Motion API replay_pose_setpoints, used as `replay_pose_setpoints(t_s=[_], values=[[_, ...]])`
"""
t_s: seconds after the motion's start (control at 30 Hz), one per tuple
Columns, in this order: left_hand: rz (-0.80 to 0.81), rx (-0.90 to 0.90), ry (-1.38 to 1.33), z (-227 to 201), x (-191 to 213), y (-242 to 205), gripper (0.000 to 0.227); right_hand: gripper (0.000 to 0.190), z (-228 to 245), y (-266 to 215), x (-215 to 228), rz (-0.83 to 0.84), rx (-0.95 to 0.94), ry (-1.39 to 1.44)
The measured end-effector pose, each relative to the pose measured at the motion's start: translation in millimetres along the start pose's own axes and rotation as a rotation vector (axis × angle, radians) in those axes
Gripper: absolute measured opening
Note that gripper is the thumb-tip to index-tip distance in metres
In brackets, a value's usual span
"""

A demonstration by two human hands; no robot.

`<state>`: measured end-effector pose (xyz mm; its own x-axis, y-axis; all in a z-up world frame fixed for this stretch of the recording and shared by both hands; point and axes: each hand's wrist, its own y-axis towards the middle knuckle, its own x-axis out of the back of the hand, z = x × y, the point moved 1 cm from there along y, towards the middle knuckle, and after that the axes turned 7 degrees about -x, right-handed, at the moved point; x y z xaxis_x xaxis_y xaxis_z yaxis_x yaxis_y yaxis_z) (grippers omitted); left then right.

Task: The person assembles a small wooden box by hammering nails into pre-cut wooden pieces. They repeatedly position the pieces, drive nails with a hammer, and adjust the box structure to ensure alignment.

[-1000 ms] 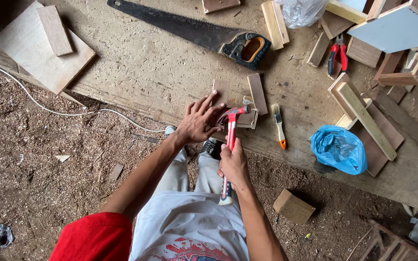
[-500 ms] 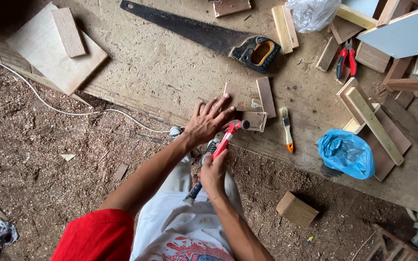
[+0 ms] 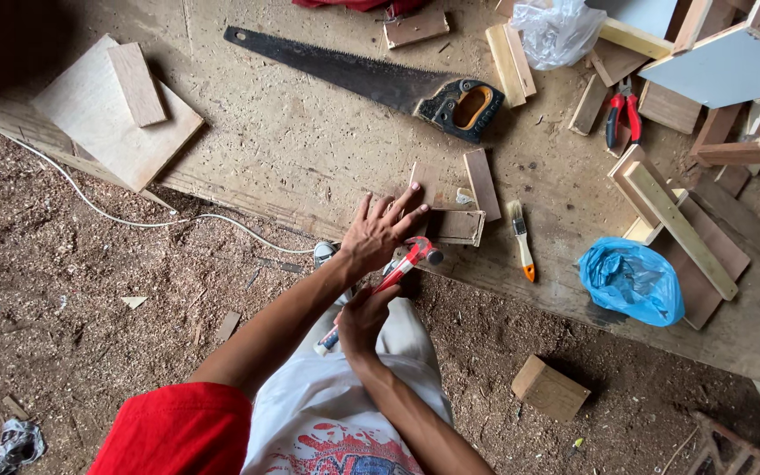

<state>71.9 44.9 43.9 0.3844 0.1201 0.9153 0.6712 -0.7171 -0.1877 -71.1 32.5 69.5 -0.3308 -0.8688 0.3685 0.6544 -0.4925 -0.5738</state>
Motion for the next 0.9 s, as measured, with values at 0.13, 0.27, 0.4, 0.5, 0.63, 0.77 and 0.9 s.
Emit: replay_pose_setpoints(t_s=[0.13, 0.27, 0.4, 0.5, 0.63, 0.77, 0.9], values=[[-0.043, 0.007, 0.103, -1, 5, 0, 0.076, 0.033, -20, 11, -15, -0.105, 0.088, -0.069], [0.0, 0.021, 0.106, -3, 2, 0, 0.076, 0.051, -46, 23, -24, -0.229, 0.189, -0.219], [-0.059, 0.024, 0.073, -3, 6, 0, 0.075, 0.058, -60, 30, -30, -0.262, 0.141, -0.293], [-0.057, 0.021, 0.089, -3, 6, -2, 0.072, 0.06, -61, 31, -34, -0.286, 0.215, -0.243], [-0.095, 0.019, 0.087, -3, 5, -3, 0.072, 0.058, -59, 29, -33, -0.249, 0.144, -0.257], [-0.035, 0.021, 0.185, -7, 9, -1, 0.083, 0.055, -49, 24, -6, -0.249, 0.291, -0.149], [0.053, 0.052, 0.021, -10, 13, 0, 0.096, 0.033, -30, 24, 40, -0.052, 0.323, 0.202]])
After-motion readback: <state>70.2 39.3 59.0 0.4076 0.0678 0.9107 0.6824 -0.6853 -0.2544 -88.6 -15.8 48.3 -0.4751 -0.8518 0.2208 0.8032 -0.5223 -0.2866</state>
